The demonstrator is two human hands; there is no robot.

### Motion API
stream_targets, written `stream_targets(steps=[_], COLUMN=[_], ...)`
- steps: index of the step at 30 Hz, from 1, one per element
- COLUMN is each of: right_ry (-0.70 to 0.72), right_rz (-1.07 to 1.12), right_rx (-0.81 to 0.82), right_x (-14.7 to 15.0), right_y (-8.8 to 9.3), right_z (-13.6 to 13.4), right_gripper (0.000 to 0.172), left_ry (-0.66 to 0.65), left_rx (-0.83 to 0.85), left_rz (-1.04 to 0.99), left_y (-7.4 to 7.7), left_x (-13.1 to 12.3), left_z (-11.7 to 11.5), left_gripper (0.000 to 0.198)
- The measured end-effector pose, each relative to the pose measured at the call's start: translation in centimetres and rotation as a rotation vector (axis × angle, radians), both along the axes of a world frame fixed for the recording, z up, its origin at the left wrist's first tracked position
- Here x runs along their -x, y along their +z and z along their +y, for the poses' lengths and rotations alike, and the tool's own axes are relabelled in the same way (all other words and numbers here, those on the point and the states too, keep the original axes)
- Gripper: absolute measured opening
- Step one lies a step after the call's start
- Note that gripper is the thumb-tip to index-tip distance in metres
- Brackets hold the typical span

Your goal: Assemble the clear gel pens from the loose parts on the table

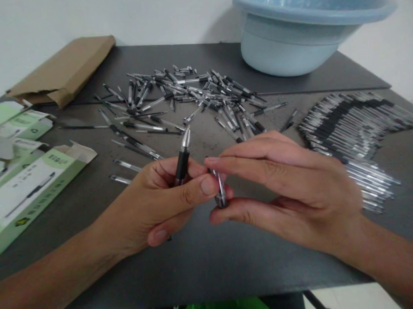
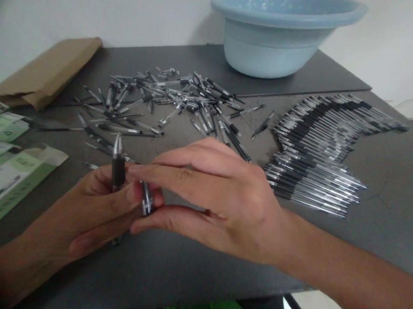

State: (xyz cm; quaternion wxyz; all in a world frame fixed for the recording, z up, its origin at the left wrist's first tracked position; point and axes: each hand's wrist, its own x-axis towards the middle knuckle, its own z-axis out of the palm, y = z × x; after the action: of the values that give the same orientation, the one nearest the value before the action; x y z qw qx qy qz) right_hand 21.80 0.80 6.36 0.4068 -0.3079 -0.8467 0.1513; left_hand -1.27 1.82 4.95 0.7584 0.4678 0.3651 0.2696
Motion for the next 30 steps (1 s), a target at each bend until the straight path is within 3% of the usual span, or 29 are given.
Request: stream_targets(steps=[18, 30], right_ry=[-0.021, -0.017], right_rz=[-0.121, -0.057], right_rx=[-0.039, -0.04], right_x=[-0.48, -0.35], right_y=[-0.23, -0.26], right_z=[0.11, 0.27], right_gripper=[0.039, 0.039], left_ry=[0.063, 0.051], left_rx=[0.021, -0.033], left_rz=[0.024, 0.022], left_y=[-0.41, -0.45], left_x=[-0.27, -0.04], left_z=[-0.03, -0.25], left_gripper=[0.026, 0.026])
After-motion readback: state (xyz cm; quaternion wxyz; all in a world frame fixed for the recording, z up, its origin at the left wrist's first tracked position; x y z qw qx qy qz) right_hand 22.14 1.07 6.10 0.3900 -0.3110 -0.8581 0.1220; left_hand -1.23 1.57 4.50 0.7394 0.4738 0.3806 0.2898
